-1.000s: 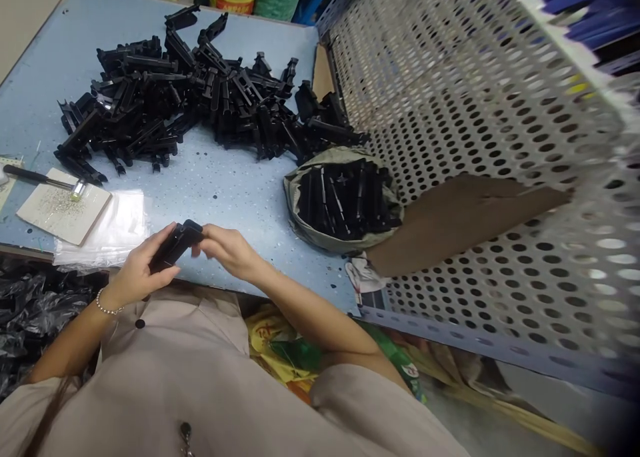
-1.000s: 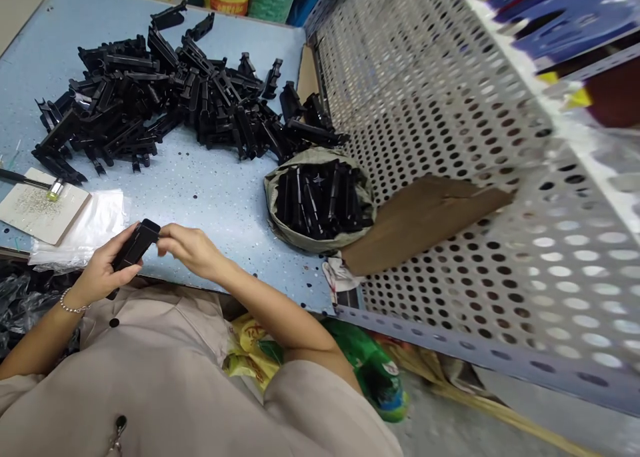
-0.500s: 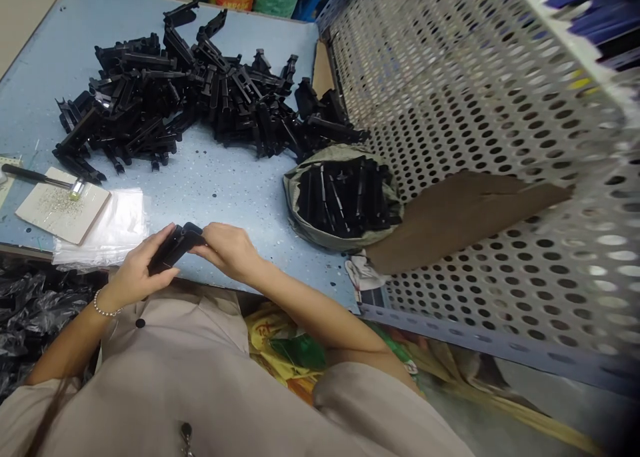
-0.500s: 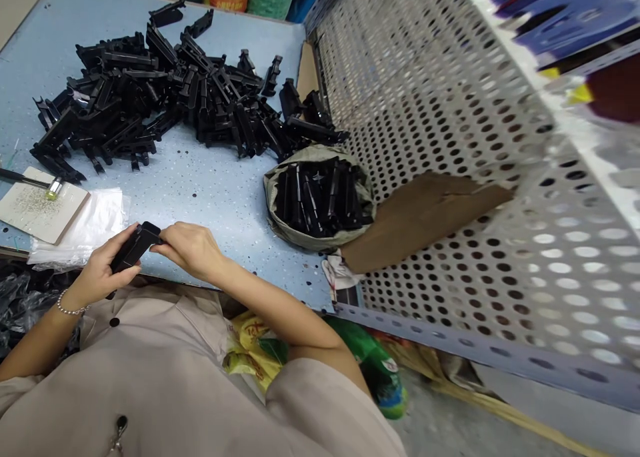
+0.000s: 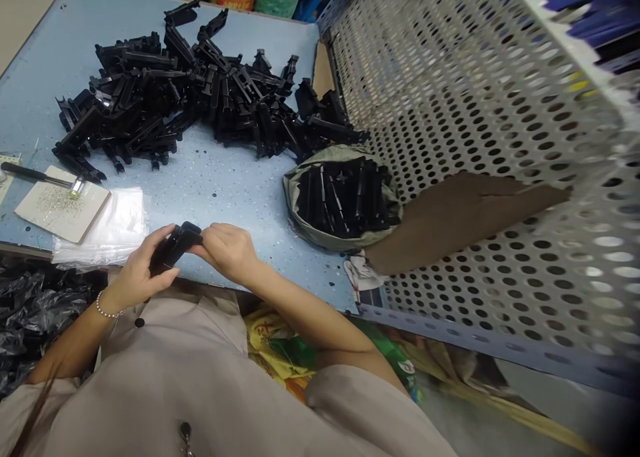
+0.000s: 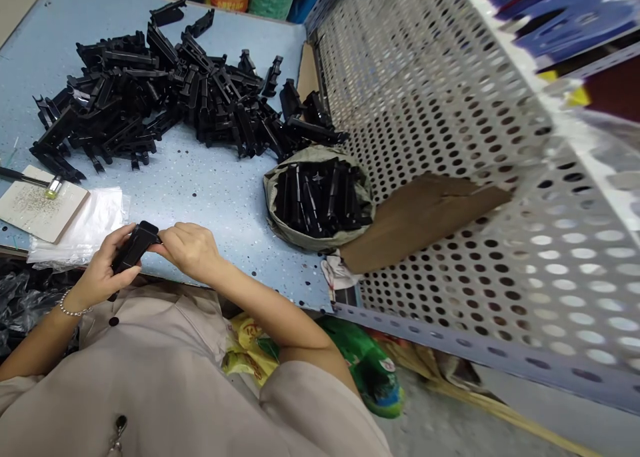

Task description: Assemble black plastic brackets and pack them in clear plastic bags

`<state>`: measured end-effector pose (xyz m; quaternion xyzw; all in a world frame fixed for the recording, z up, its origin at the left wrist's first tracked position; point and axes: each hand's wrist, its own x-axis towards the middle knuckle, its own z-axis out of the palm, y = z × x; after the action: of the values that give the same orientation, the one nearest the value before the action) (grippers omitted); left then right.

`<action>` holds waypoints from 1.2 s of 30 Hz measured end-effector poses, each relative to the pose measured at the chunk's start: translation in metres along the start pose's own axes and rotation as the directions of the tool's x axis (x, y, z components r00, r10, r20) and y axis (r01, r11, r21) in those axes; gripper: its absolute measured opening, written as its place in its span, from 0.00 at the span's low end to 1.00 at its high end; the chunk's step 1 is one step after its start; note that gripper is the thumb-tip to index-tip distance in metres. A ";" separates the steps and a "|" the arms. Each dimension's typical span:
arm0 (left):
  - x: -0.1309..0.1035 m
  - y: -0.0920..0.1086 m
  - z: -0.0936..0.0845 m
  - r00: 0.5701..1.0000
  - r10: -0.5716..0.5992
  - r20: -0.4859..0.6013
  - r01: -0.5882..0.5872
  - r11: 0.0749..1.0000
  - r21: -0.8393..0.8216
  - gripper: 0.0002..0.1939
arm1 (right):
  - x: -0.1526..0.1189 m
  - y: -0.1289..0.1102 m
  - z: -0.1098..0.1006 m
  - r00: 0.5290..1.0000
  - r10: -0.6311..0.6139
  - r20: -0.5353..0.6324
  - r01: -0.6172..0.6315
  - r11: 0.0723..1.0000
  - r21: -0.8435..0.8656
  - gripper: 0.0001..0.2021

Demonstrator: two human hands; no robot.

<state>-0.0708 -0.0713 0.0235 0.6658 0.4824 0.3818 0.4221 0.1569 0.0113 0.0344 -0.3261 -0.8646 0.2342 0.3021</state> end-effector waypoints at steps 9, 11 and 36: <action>-0.001 0.003 0.003 0.999 0.046 -0.003 -0.045 0.998 0.050 0.37 | 0.001 0.005 0.015 0.755 0.182 0.630 -0.656 0.220 0.722 0.32; -0.002 0.001 0.004 0.999 0.032 -0.005 -0.032 0.999 0.028 0.37 | 0.000 0.006 0.017 0.723 0.129 0.679 -0.691 0.147 0.708 0.29; -0.006 -0.001 -0.008 0.995 -0.079 0.061 0.076 0.996 0.045 0.35 | -0.004 -0.002 0.013 0.939 0.257 0.228 -0.324 0.881 0.344 0.22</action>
<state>-0.0797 -0.0750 0.0244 0.6671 0.5026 0.3336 0.4372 0.1498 0.0042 0.0253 -0.3664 -0.7676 0.4663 0.2432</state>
